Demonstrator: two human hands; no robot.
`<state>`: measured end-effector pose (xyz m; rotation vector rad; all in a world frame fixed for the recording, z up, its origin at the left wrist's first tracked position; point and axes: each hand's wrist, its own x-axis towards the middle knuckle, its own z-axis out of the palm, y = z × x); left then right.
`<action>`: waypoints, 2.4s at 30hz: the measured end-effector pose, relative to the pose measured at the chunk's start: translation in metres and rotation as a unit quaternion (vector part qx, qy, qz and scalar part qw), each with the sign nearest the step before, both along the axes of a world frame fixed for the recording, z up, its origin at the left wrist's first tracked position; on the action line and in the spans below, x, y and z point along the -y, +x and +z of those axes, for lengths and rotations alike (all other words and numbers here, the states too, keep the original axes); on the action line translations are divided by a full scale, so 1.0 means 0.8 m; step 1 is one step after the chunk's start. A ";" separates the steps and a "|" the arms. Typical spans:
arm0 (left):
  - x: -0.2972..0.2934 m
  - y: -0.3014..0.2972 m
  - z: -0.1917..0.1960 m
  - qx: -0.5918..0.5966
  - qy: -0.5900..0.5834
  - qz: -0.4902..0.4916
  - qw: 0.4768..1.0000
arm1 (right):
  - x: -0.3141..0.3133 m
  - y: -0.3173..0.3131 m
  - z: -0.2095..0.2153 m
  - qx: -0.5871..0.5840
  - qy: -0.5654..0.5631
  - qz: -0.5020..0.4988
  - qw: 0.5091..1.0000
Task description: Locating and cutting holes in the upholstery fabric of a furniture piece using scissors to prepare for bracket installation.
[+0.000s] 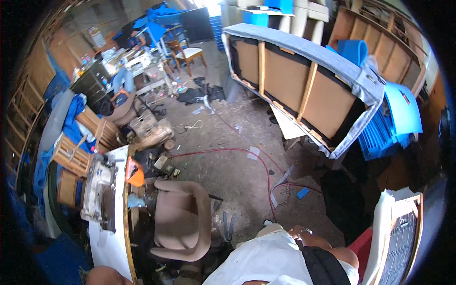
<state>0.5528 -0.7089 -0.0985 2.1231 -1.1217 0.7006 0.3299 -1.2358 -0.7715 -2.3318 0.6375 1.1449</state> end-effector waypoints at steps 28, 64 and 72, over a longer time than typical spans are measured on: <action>0.456 0.605 -0.050 0.003 0.099 -0.175 0.980 | 0.258 0.410 0.348 0.435 -0.165 -0.240 0.852; 1.330 0.733 -0.099 0.167 0.356 -0.675 0.624 | 0.631 0.580 0.711 0.342 -0.402 -0.200 0.825; 1.357 0.731 -0.110 0.200 0.363 -0.698 0.584 | 0.721 0.607 0.699 0.323 -0.423 -0.231 0.815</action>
